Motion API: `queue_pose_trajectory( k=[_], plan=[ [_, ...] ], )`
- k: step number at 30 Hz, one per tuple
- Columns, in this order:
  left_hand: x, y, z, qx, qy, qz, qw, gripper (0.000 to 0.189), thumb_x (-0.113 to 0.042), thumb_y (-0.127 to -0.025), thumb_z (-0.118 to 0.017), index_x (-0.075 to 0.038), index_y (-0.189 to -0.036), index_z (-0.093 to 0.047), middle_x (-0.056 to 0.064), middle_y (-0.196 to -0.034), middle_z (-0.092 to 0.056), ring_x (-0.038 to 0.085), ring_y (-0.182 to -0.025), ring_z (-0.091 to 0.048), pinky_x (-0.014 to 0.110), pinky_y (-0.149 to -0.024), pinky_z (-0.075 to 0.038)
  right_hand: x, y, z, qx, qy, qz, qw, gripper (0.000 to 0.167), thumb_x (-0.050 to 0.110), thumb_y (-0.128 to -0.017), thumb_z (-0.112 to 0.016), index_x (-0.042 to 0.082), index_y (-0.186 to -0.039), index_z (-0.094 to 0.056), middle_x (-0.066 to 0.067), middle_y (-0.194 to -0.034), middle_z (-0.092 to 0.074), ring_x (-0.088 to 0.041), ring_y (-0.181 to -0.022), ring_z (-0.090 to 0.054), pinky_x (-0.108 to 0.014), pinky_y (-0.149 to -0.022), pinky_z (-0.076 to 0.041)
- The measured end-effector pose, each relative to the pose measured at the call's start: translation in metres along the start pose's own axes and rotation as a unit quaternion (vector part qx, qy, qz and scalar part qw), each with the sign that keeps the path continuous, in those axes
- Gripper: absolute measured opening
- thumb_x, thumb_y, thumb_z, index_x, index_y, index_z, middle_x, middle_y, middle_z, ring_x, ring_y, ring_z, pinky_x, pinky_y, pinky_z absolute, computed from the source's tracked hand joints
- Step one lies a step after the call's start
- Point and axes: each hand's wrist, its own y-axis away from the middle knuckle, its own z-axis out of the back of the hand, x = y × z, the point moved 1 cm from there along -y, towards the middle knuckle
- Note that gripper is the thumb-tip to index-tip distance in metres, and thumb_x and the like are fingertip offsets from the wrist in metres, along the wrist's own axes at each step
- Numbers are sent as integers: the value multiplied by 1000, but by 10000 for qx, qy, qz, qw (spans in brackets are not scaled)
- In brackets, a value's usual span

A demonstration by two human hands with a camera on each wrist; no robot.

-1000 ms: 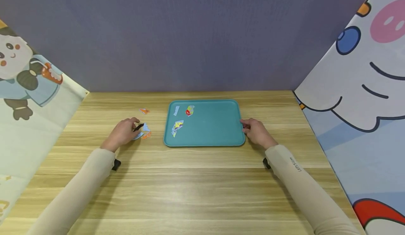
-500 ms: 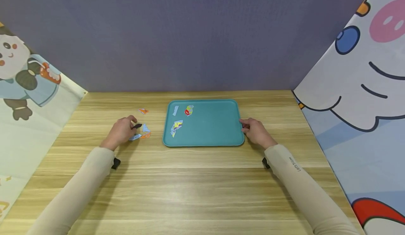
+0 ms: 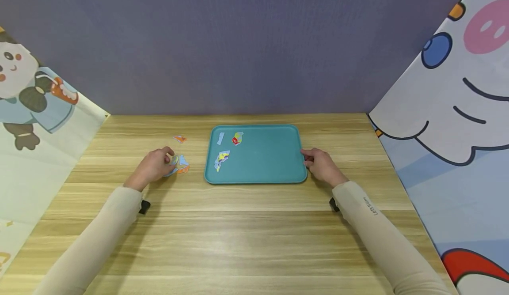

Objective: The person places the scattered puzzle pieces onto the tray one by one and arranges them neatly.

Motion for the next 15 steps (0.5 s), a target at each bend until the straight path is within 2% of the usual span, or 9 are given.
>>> queue_pose_trajectory(
  k=[9,15],
  plan=[
    [2,-2,-3,34,-162,4,9999,35,-8,-85,-65,4,-115,-52,17,-93,-63,29,-84,-59,44,-75,-46,1,1,1,12,-30,7,10000,43,-4,-92,-56,-8,-133,-47,-18,-103,-59,-31,-95,-57,-45,-82,-47],
    [-1,0,0,-299,-48,-129,9995,33,-7,-81,-65,6,-110,-55,19,-91,-65,29,-82,-61,43,-72,-48,1,1,0,0,-13,37,10000,43,-4,-91,-56,-8,-133,-47,-18,-102,-59,-31,-94,-57,-45,-81,-47]
  ],
)
